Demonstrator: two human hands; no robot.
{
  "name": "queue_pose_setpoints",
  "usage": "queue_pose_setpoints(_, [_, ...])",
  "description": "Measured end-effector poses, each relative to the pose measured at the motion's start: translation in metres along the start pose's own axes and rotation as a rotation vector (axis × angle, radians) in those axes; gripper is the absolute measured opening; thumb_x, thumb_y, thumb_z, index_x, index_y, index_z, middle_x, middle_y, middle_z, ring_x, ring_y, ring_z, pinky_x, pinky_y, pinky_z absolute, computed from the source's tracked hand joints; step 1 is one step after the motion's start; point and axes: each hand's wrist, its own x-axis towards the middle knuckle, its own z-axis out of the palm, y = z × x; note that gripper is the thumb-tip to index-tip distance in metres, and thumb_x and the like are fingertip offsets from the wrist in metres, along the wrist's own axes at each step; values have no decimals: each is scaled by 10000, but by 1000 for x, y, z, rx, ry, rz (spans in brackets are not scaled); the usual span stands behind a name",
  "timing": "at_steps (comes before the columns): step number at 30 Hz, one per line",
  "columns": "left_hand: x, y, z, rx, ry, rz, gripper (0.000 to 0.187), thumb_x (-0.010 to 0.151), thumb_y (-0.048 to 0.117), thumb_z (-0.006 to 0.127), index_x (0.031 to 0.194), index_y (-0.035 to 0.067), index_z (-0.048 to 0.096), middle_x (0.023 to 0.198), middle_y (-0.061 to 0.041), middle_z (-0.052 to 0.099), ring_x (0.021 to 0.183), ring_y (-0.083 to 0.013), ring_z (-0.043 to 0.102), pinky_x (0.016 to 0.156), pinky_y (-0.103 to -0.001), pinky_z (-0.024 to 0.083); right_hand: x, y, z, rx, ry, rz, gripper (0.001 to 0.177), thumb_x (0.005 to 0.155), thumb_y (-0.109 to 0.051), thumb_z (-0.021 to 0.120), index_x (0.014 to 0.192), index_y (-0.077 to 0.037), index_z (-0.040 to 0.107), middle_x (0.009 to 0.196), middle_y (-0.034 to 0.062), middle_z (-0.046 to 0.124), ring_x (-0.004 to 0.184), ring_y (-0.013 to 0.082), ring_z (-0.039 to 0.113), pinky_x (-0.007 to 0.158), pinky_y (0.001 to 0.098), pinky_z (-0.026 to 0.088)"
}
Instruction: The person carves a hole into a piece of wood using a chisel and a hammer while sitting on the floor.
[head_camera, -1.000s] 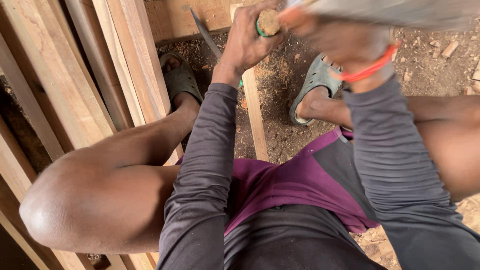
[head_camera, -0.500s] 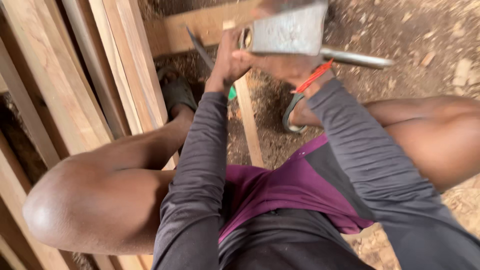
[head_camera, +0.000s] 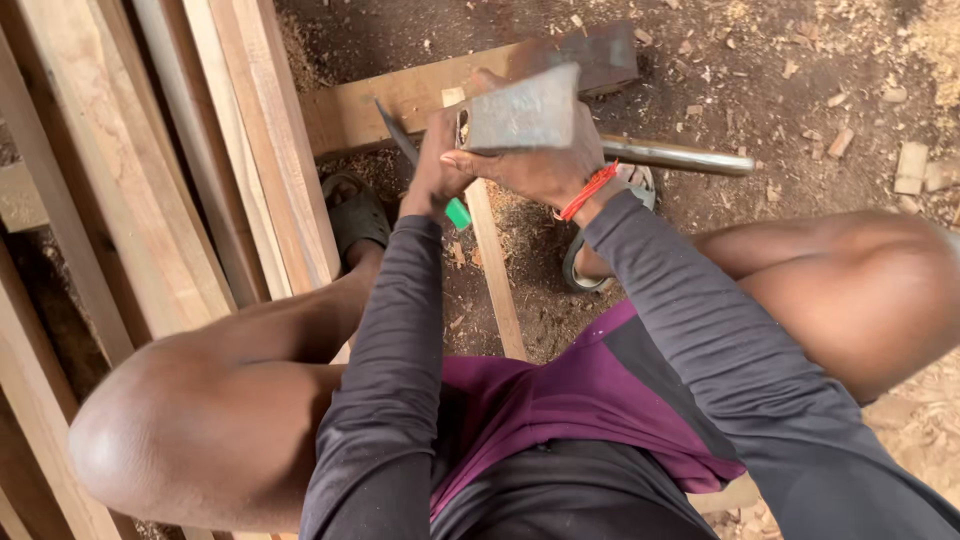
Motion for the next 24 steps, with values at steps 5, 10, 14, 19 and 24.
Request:
queue_pose_setpoints(5, [-14,-18,7,-191,76,-81,886,818,424,822,1495,5,434,1448,-214,499,1375,-351,504,1166,-485,457,-14,-8,-6,447,-85,98,842,1002,-692,693,1430,4,491,1062,106,733,967,221,729,842,304,636])
queue_pose_setpoints(10, [-10,0,2,-78,-5,-19,848,779,479,860,1426,47,523,1398,-205,537,1350,-351,501,1160,-518,415,-4,-13,5,71,-222,265,898,785,-693,756,1385,-43,605,1089,134,765,897,256,742,740,373,584])
queue_pose_setpoints(14, [-5,8,0,-95,4,-130,741,821,443,836,1399,59,576,1446,-230,526,1395,-378,454,1172,-532,332,-17,13,22,161,-166,178,822,874,-660,717,1447,-89,573,1374,192,646,1010,266,724,808,382,597])
queue_pose_setpoints(19, [-5,31,-15,-394,-36,-101,440,833,347,802,1123,34,693,1180,-192,746,1175,-370,698,1114,-494,532,-29,46,33,428,104,184,876,870,-649,741,1513,-91,533,1167,118,697,1055,206,688,928,369,596])
queue_pose_setpoints(24, [-13,81,-29,-296,-5,-1,167,841,148,780,987,83,731,1025,-104,787,948,-222,757,947,-424,618,-51,76,66,955,310,353,785,874,-576,798,1440,-87,562,1026,3,733,983,136,712,961,357,611])
